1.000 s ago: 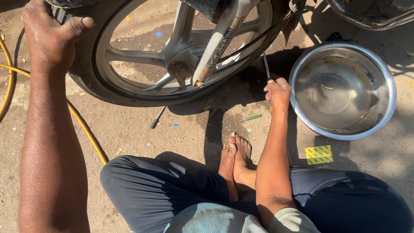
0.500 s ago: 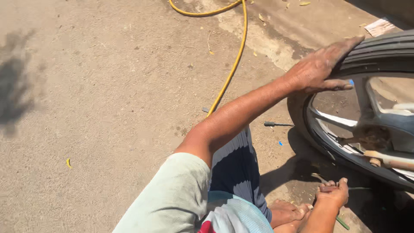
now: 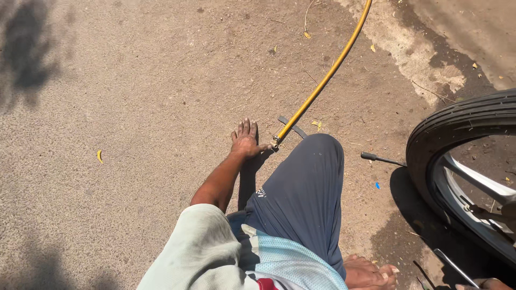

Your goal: The person is repairing a motorcycle tire. They use a tire lever to pry the tire bead away from the rim and then use their hands to pull the tire off the rim.

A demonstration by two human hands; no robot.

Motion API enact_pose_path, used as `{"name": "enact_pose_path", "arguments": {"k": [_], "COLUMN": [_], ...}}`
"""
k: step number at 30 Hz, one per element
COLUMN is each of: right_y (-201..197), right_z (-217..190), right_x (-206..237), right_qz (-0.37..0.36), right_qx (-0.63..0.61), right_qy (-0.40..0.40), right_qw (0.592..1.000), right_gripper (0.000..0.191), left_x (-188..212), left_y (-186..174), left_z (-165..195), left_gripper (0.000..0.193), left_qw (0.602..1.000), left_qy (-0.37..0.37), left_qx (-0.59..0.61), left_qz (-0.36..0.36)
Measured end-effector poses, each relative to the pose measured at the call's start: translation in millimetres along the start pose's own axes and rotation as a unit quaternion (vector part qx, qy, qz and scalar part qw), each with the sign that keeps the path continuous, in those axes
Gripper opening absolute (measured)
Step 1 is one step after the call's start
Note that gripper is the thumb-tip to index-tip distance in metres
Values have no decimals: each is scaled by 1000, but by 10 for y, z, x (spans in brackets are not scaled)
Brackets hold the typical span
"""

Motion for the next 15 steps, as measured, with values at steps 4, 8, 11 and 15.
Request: {"name": "enact_pose_path", "arguments": {"k": [4, 8, 11, 15], "right_y": [677, 1854, 2315, 2358], "right_z": [436, -702, -1165, -1227], "right_x": [326, 907, 1157, 1483], "right_qz": [-138, -256, -229, -150], "right_qx": [92, -155, -192, -90], "right_qy": [90, -190, -204, -244], "right_qw": [982, 935, 932, 954], "right_gripper": [71, 70, 40, 38], "left_x": [-62, -138, -187, -232], "left_y": [282, 428, 574, 795], "left_z": [59, 52, 1, -80], "left_gripper": [129, 120, 116, 123], "left_qw": [999, 993, 990, 992], "left_qy": [0, -2, -1, -4], "left_qx": [-5, -9, -7, 1], "left_qz": [39, 122, 141, 122]}}
Point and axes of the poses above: each hand's wrist, its own x-axis away from the middle knuckle, its own y-axis out of the palm, z = x × y, the point moved 9 cm from there along -x, towards the middle knuckle, and after that the axes turned 2 degrees about -x, right-handed, at the moved point
